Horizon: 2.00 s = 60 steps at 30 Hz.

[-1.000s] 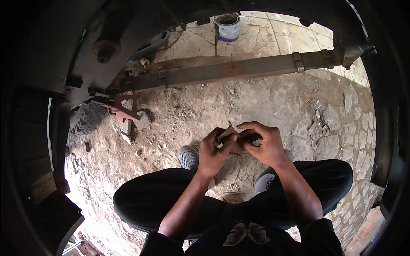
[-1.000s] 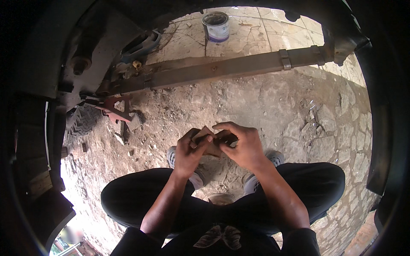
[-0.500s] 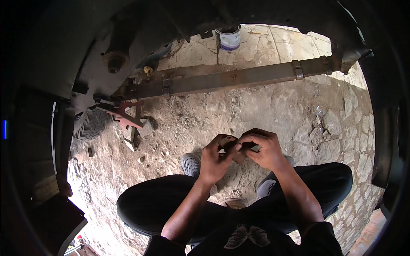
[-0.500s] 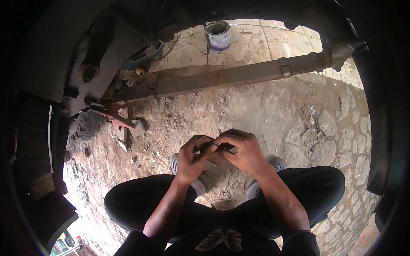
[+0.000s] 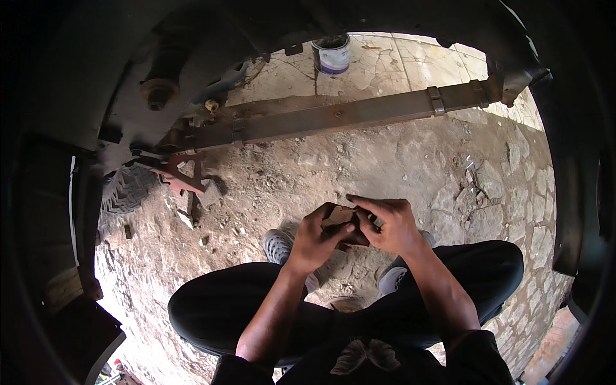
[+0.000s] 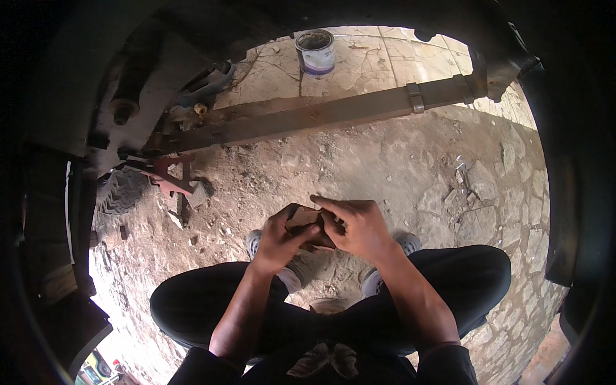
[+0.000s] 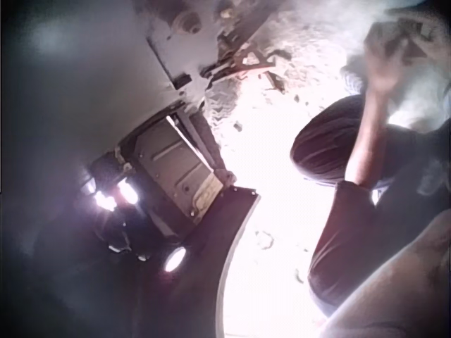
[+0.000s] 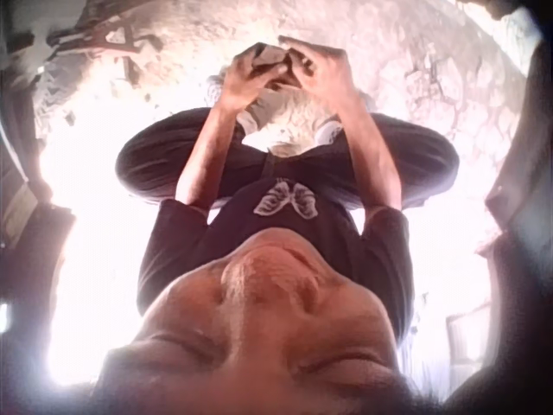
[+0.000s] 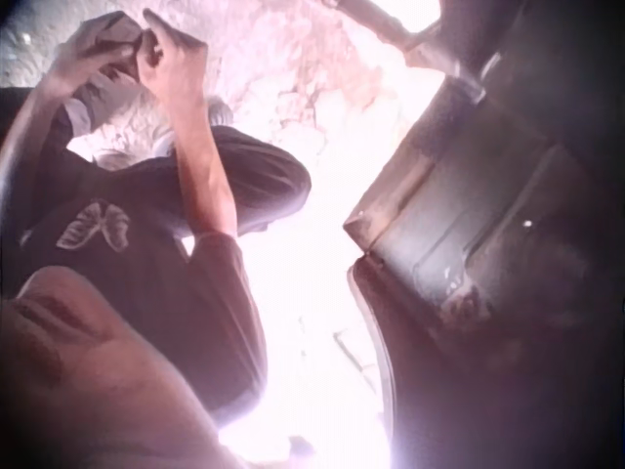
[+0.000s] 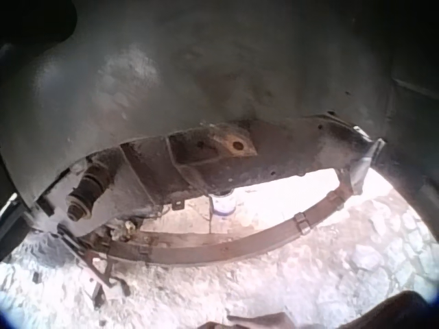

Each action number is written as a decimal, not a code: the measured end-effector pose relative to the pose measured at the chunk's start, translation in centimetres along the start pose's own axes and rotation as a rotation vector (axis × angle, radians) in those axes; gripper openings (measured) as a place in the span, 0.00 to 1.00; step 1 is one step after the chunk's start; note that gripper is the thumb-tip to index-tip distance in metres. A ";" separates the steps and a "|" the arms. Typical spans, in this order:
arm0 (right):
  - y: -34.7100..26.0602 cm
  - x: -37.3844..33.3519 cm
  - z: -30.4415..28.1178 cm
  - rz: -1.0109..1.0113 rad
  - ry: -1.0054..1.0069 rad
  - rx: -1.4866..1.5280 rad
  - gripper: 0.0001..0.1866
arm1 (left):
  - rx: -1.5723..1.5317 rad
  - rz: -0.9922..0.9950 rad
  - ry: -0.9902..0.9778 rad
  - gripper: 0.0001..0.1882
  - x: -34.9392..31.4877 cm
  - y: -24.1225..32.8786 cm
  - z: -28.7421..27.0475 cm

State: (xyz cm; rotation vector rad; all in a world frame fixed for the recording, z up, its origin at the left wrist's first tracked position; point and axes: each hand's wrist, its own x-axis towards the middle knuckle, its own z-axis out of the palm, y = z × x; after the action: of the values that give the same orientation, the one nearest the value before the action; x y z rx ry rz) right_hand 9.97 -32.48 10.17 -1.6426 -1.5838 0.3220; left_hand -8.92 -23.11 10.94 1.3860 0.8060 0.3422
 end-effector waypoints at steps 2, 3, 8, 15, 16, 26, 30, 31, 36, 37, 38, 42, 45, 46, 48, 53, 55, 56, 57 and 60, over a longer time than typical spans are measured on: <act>-0.6 0.3 0.0 0.047 0.063 0.122 0.21 | -0.072 -0.023 -0.005 0.18 0.1 -0.5 0.0; -0.8 0.5 0.1 0.066 0.095 0.186 0.20 | -0.082 -0.009 0.008 0.18 0.1 -0.8 -0.1; 0.6 0.1 0.1 0.050 0.034 0.139 0.15 | -0.381 -0.095 0.022 0.19 -0.2 -0.7 0.5; 0.9 0.6 0.5 0.105 -0.080 0.223 0.16 | -0.591 -0.163 0.029 0.20 0.0 -1.2 -0.5; 1.2 0.6 0.6 0.137 -0.094 0.269 0.16 | -0.593 -0.140 0.044 0.19 0.0 -1.3 -0.5; 0.6 0.5 1.1 0.230 0.028 0.150 0.07 | -0.548 -0.175 0.228 0.16 0.1 -2.3 1.5; 1.0 0.1 1.7 0.114 0.017 0.113 0.07 | -0.382 -0.108 0.219 0.17 0.0 -3.3 1.0; 1.1 0.0 1.8 0.150 0.033 0.109 0.07 | -0.320 -0.096 0.229 0.17 0.0 -3.2 1.0; 0.8 -0.2 1.9 0.380 0.093 0.191 0.10 | -0.235 -0.027 0.276 0.20 0.3 -4.6 2.1; 0.9 -0.3 2.0 0.436 0.115 0.232 0.10 | -0.265 -0.064 0.276 0.21 0.4 -5.0 2.2; 1.1 -0.4 2.0 0.382 0.164 0.228 0.09 | -0.273 -0.063 0.222 0.20 0.3 -5.4 2.0; 1.8 -0.4 0.4 0.643 0.068 0.407 0.09 | -0.416 -0.012 0.275 0.16 0.5 -4.6 1.2; 2.0 -0.5 -0.6 0.658 0.051 0.650 0.08 | -0.500 -0.019 0.244 0.14 0.3 -2.7 1.2; 2.4 -0.6 -0.8 0.627 0.032 0.698 0.09 | -0.478 -0.016 0.207 0.13 0.4 -2.4 1.0; 3.2 -1.3 -0.9 0.562 -0.014 0.790 0.10 | -0.517 0.002 0.219 0.10 0.1 -2.5 1.3; 3.0 -1.4 -1.8 0.579 -0.042 1.013 0.09 | -0.689 -0.001 0.208 0.10 1.1 -2.8 1.3; 2.4 -1.5 -1.4 0.540 -0.033 0.923 0.09 | -0.789 -0.091 0.194 0.13 0.8 -2.8 1.3; 2.5 -1.3 -2.0 0.558 -0.061 0.894 0.08 | -0.850 -0.135 0.174 0.14 1.0 -2.7 1.4; 2.7 -1.4 -1.9 0.498 -0.067 0.868 0.08 | -0.902 -0.188 0.154 0.16 1.2 -2.2 1.3; 3.1 -1.8 -1.9 0.407 -0.097 0.855 0.09 | -0.781 -0.190 0.172 0.19 1.3 -1.8 1.8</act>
State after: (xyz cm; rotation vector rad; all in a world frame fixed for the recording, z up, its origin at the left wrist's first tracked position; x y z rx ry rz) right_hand 13.20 -34.46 8.61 -1.2378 -0.9300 1.1295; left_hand -7.26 -23.91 8.78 0.5514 0.8141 0.5596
